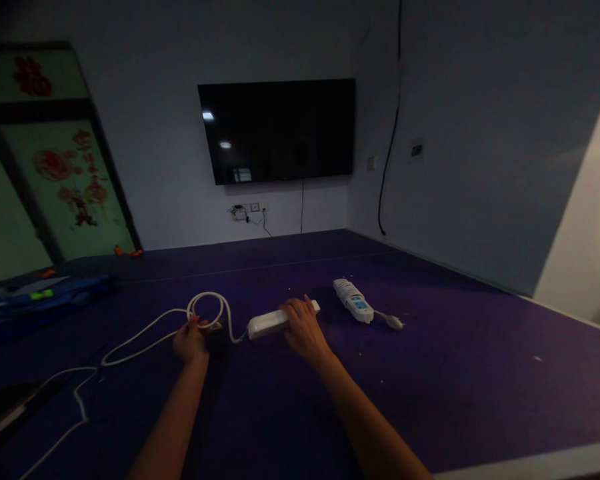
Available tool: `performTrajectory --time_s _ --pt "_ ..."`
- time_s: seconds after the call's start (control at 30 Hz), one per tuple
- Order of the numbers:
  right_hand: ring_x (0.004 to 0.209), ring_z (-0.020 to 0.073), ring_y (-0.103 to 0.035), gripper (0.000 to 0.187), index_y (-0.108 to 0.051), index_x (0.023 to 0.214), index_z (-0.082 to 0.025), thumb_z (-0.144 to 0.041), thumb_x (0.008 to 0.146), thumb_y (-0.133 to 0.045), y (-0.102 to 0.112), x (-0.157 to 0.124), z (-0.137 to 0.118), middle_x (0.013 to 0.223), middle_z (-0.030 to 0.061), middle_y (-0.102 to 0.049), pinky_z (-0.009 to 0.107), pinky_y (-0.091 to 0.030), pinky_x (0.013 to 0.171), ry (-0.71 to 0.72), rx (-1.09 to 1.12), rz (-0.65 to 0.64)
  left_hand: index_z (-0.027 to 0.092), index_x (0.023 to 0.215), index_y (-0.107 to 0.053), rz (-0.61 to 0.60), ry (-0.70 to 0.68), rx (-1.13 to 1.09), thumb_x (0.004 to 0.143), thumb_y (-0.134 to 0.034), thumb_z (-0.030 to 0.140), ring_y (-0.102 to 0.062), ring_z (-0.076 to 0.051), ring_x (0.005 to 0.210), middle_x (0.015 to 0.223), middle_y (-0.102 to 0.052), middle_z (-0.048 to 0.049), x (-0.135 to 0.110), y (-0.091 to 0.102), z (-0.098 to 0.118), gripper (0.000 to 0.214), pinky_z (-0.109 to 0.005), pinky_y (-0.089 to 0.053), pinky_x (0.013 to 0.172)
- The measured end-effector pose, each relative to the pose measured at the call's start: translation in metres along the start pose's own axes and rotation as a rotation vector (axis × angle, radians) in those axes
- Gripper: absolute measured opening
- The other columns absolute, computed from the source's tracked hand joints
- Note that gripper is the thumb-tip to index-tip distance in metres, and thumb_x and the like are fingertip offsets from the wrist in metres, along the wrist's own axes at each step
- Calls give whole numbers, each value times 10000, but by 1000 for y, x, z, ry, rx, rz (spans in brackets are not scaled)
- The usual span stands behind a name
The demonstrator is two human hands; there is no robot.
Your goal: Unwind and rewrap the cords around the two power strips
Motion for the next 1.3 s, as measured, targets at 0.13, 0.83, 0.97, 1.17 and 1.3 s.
performTrajectory --time_s 0.13,0.83,0.97,1.17,1.3 --pt "1005 233 -531 439 -507 971 -180 -20 568 -434 -5 -2 -2 981 88 -579 537 -184 1080 23 66 -38 122 764 -615 -53 -29 -21 721 -529 450 -601 -155 490 628 -660 -51 -2 -5 0 341 -294 -500 500" --pt "1203 216 -414 743 -493 1253 -165 55 560 -341 -41 -18 50 1239 107 -529 558 -30 1085 -299 90 -261 154 831 -592 -123 -199 2 808 -476 390 -659 -167 738 833 -664 -73 -6 -15 0 265 -318 -557 677" --pt "1222 225 -405 758 -491 1287 -197 56 583 -365 -47 -22 61 1262 105 -520 562 -46 1080 -387 28 -303 157 816 -601 -113 -250 56 813 -475 394 -648 -157 678 806 -658 -63 -8 -13 6 269 -301 -548 651" --pt "1199 236 -439 658 -548 1240 -184 54 645 -399 -43 -25 68 1241 111 -549 543 -62 1087 -465 -52 -321 164 853 -601 -85 -344 146 844 -423 425 -630 -167 695 812 -653 -69 -12 -9 18 316 -267 -521 565" --pt "1225 246 -421 608 -546 1245 -182 34 689 -429 -43 -24 64 1258 118 -545 511 -94 1092 -440 -121 -376 170 880 -592 -50 -431 208 862 -404 425 -628 -189 754 841 -660 -80 -17 -7 25 317 -295 -510 624"
Point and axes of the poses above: each hand's wrist, its own x-axis towards the middle knuckle, its own y-axis out of the back of the hand, z = x × y, the point moved 6 cm from there along x, towards the middle knuckle
